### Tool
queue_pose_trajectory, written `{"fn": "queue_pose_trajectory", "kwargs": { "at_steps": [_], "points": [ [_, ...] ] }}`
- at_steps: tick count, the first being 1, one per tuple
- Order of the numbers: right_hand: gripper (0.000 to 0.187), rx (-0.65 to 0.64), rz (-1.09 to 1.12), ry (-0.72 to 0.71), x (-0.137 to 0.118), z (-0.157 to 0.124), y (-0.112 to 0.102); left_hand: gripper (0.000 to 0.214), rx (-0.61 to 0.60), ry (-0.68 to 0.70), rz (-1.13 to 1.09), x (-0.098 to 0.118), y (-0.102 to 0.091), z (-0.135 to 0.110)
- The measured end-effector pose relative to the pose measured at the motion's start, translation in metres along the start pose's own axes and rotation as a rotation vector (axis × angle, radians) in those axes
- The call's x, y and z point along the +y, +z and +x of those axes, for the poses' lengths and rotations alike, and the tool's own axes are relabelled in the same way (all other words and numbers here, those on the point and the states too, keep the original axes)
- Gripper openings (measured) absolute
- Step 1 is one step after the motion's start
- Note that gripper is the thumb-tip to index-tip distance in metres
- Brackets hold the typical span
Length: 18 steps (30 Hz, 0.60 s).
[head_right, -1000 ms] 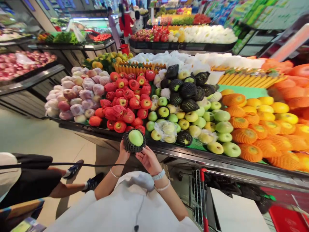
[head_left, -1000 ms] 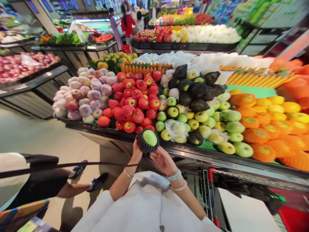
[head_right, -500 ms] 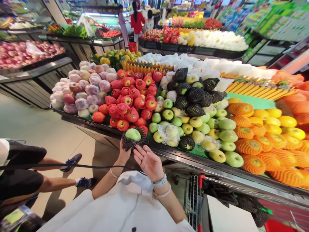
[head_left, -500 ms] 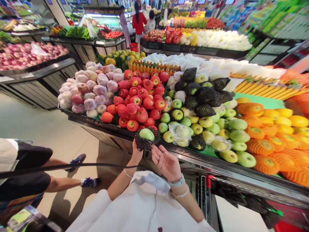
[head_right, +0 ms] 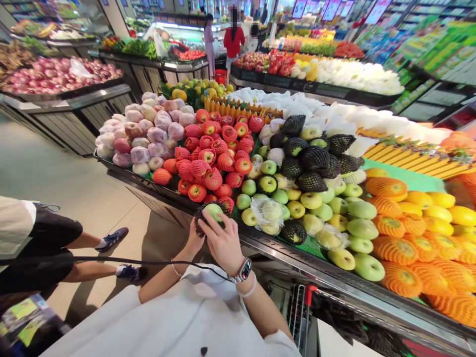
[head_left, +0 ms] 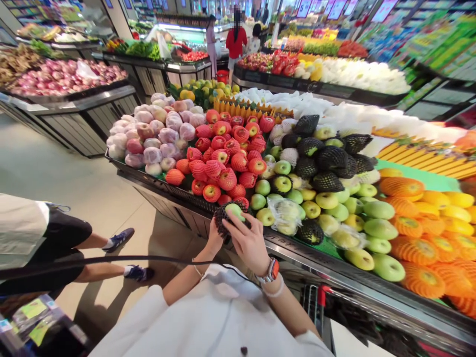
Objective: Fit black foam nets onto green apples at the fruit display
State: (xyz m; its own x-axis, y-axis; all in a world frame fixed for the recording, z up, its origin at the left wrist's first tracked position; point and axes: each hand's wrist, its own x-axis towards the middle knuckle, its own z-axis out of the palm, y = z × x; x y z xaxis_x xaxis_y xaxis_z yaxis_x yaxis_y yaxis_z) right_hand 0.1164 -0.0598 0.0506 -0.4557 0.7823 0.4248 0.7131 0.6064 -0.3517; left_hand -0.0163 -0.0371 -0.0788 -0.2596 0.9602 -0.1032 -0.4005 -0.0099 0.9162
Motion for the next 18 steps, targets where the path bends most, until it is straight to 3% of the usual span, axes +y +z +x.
{"fn": "queue_pose_trajectory", "kwargs": {
  "at_steps": [2, 5, 7, 9, 11, 16, 18],
  "points": [
    [0.042, 0.022, -0.024, 0.073, 0.005, 0.007, 0.001, 0.061, 0.013, 0.004, -0.007, 0.006, 0.003, -0.002],
    [0.048, -0.040, 0.079, 0.001, 0.017, 0.016, 0.009, 0.066, -0.019, 0.021, 0.009, 0.013, 0.007, -0.006],
    [0.040, -0.065, 0.200, -0.034, 0.024, 0.019, 0.016, 0.061, -0.032, 0.015, 0.007, 0.013, 0.010, -0.007],
    [0.030, -0.023, 0.325, 0.024, 0.027, 0.021, 0.025, 0.054, -0.029, -0.004, -0.002, 0.010, 0.012, -0.008],
    [0.024, 0.078, 0.453, 0.146, 0.028, 0.021, 0.032, 0.051, -0.015, -0.020, -0.014, 0.004, 0.014, -0.008],
    [0.025, 0.482, 0.802, 0.581, 0.026, 0.022, 0.044, 0.051, 0.040, -0.085, -0.124, -0.004, 0.018, -0.009],
    [0.026, 0.576, 0.842, 0.607, 0.029, 0.021, 0.044, 0.051, 0.075, -0.149, -0.194, -0.004, 0.017, -0.010]
  ]
}}
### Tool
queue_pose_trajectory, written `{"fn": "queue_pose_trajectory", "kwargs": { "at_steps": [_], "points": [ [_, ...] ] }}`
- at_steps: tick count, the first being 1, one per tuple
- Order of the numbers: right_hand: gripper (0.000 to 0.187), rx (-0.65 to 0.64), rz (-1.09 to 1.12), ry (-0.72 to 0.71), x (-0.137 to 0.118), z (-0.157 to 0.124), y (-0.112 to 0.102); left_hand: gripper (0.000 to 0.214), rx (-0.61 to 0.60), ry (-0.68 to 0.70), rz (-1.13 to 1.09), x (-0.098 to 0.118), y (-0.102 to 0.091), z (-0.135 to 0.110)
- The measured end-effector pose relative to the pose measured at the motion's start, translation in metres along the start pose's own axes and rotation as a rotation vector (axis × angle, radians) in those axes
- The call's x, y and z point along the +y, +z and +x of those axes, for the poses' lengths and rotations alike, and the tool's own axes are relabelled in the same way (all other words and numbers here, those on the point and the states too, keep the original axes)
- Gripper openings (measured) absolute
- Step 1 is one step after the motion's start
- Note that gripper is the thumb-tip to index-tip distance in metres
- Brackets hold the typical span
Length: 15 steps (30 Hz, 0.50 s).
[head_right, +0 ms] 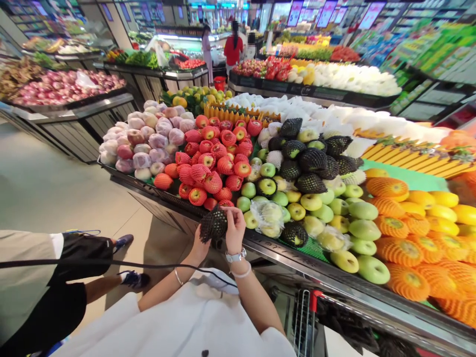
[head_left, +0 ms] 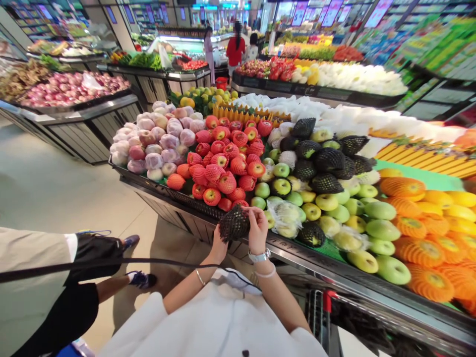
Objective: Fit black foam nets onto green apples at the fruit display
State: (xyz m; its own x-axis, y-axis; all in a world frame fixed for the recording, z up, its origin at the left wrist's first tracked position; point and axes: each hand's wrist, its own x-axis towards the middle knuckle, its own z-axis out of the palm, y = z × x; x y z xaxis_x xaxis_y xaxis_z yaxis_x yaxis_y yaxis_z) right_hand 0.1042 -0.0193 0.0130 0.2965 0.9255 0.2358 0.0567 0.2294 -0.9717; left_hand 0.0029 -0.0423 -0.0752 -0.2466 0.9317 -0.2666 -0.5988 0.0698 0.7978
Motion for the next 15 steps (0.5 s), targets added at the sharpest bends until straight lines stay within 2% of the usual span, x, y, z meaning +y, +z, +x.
{"fn": "queue_pose_trajectory", "kwargs": {
  "at_steps": [1, 3, 5, 7, 9, 10, 12, 15],
  "points": [
    [0.026, -0.003, -0.014, -0.042, 0.000, 0.002, -0.003, 0.051, 0.006, -0.028, -0.022, 0.001, -0.001, -0.001],
    [0.033, -0.088, -0.078, -0.154, 0.000, 0.006, -0.011, 0.052, -0.015, -0.066, -0.048, 0.003, -0.003, -0.001],
    [0.044, -0.284, -0.085, -0.199, -0.002, 0.011, -0.021, 0.051, -0.072, -0.101, -0.072, 0.008, -0.004, -0.002],
    [0.058, -0.493, -0.007, -0.165, -0.004, 0.015, -0.029, 0.047, -0.132, -0.151, -0.093, 0.014, -0.005, -0.002],
    [0.065, -0.627, 0.058, -0.126, -0.006, 0.016, -0.033, 0.043, -0.181, -0.204, -0.093, 0.021, -0.004, -0.002],
    [0.063, -0.649, 0.065, -0.117, -0.006, 0.015, -0.033, 0.041, -0.200, -0.227, -0.084, 0.025, -0.004, -0.002],
    [0.052, -0.604, 0.054, -0.093, -0.004, 0.012, -0.030, 0.038, -0.218, -0.261, -0.065, 0.030, -0.003, -0.002],
    [0.027, -0.407, 0.081, 0.008, 0.006, 0.005, -0.023, 0.036, -0.193, -0.311, -0.042, 0.032, -0.005, -0.002]
  ]
}}
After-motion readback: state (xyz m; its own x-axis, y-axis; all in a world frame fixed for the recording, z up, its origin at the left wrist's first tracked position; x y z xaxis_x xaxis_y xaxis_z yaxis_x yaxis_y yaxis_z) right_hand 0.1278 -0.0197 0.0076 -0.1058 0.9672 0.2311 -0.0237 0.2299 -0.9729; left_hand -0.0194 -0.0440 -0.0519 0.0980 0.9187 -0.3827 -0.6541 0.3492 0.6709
